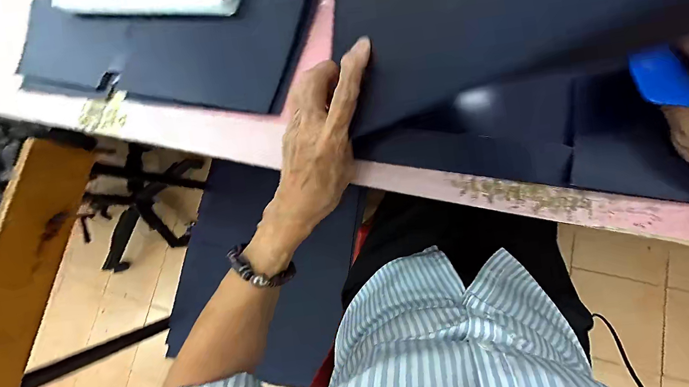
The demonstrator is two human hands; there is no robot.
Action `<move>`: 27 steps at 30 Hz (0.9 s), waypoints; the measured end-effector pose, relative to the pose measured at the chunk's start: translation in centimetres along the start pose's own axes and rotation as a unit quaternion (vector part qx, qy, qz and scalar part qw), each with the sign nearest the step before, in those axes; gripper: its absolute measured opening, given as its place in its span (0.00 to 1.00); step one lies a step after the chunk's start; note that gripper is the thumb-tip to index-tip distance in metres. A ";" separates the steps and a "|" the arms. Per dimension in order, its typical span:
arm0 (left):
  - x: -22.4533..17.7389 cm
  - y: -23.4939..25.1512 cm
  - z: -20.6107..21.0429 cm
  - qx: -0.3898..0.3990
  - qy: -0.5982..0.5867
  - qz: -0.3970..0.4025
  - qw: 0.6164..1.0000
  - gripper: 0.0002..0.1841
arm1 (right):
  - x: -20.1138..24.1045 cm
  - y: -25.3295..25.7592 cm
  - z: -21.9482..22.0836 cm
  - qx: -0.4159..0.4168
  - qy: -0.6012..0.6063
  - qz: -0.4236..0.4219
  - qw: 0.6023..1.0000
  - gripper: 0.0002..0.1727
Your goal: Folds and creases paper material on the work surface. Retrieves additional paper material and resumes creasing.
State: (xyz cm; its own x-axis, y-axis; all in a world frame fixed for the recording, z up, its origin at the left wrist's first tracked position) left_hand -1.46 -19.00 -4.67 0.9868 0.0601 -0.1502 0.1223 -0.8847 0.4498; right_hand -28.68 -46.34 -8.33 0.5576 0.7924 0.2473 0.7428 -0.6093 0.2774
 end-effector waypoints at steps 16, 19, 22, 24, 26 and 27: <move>0.2 0.0 2.8 0.187 -0.052 0.095 0.976 0.42 | 3.2 0.5 -4.4 -0.084 0.163 0.018 0.983 0.22; 0.4 -0.3 2.8 0.190 -0.051 0.092 0.976 0.39 | 6.1 -0.2 -4.8 -0.003 0.307 -0.062 0.950 0.39; 0.6 -0.4 2.7 0.193 -0.054 0.076 0.977 0.39 | 7.4 -1.4 -4.5 0.040 0.256 -0.104 0.960 0.42; 0.6 -0.5 2.5 0.193 -0.056 0.068 0.977 0.39 | 8.2 -2.3 -4.5 0.044 0.207 -0.143 0.967 0.33; 0.5 -0.4 2.4 0.192 -0.053 0.067 0.978 0.38 | 8.6 -3.2 -4.6 0.032 0.167 -0.174 0.970 0.20; 0.4 -0.4 2.4 0.195 -0.051 0.070 0.977 0.38 | 8.7 -3.6 -4.6 0.019 0.134 -0.192 0.972 0.17</move>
State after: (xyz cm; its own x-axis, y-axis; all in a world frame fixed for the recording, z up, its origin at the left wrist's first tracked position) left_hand -1.38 -19.76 -7.03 0.9730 -0.1029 -0.2064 -0.0822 -0.9909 0.1063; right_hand -28.18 -37.34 -2.91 0.1232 0.9219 0.3673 0.8927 -0.2646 0.3647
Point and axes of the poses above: each hand's wrist, its own y-axis towards the middle knuckle, its own z-axis out of the palm, x = y × z, the point moved 6 cm from there along y, towards the middle knuckle, and after that the axes turned 11 degrees about z, right-handed, at the moved point
